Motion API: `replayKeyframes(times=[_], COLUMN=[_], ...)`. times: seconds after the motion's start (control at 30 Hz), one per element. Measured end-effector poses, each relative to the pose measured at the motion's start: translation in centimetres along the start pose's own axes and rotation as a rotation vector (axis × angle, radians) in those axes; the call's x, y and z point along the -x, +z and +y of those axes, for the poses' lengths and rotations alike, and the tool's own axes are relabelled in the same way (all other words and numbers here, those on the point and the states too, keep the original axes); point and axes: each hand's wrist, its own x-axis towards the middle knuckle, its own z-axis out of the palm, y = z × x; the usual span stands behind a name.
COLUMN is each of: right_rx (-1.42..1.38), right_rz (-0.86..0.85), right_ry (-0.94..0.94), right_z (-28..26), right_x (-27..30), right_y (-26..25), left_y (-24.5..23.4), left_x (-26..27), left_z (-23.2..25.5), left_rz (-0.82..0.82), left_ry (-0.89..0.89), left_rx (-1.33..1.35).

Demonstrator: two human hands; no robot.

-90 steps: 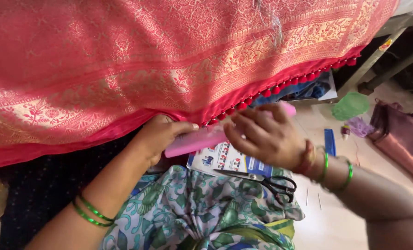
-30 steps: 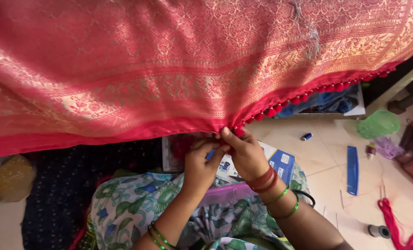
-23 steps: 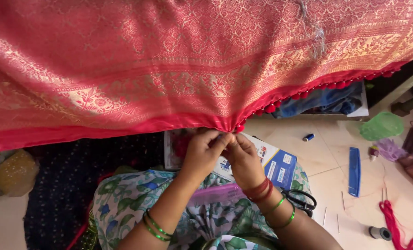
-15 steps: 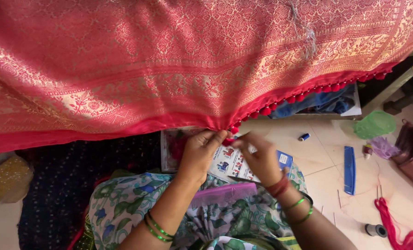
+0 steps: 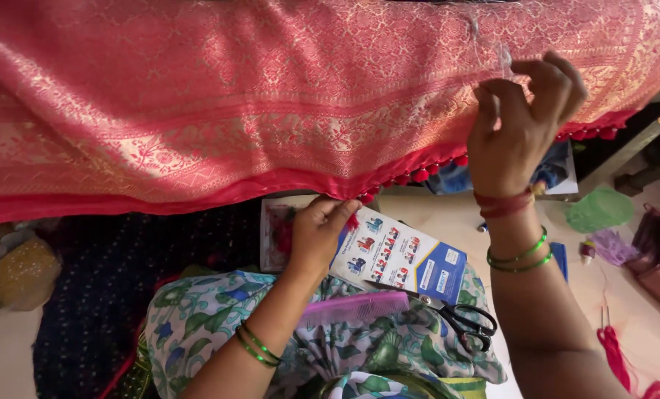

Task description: Attaching decorative pom-pom tassels to the border of a pink saree or textile.

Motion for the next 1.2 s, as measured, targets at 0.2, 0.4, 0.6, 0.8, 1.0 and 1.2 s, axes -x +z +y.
replayKeyframes(times=[0.2, 0.4, 0.6, 0.8, 1.0, 1.2], right_rx=[-0.057, -0.077, -0.247, -0.246, -0.371, -0.375], right_rz=[-0.017, -0.048, -0.025, 0.029, 0.08, -0.132], right_ry=[0.096, 0.056, 0.171, 0.155, 0.027, -0.15], right_z=[-0.2, -0.8, -3.7, -2.7, 4.8, 6.0], right_x=[0.2, 0.8, 1.5, 0.3, -6.1, -8.2], right_y=[0.0, -0.4, -2.3, -2.9, 0.0, 3.2], left_y=[-0.1, 0.0, 0.3, 0.1, 0.0, 0.3], left_x=[0.1, 0.2, 0.0, -0.2, 0.1, 0.1], left_z=[0.5, 0.5, 0.8, 0.2, 0.4, 0.6], left_rz=[-0.019, -0.028, -0.014, -0.013, -0.023, -0.012], left_ry=[-0.029, -0.004, -0.063, -0.074, -0.028, -0.046], left_rx=[-0.03, 0.023, 0.029, 0.053, 0.015, 0.105])
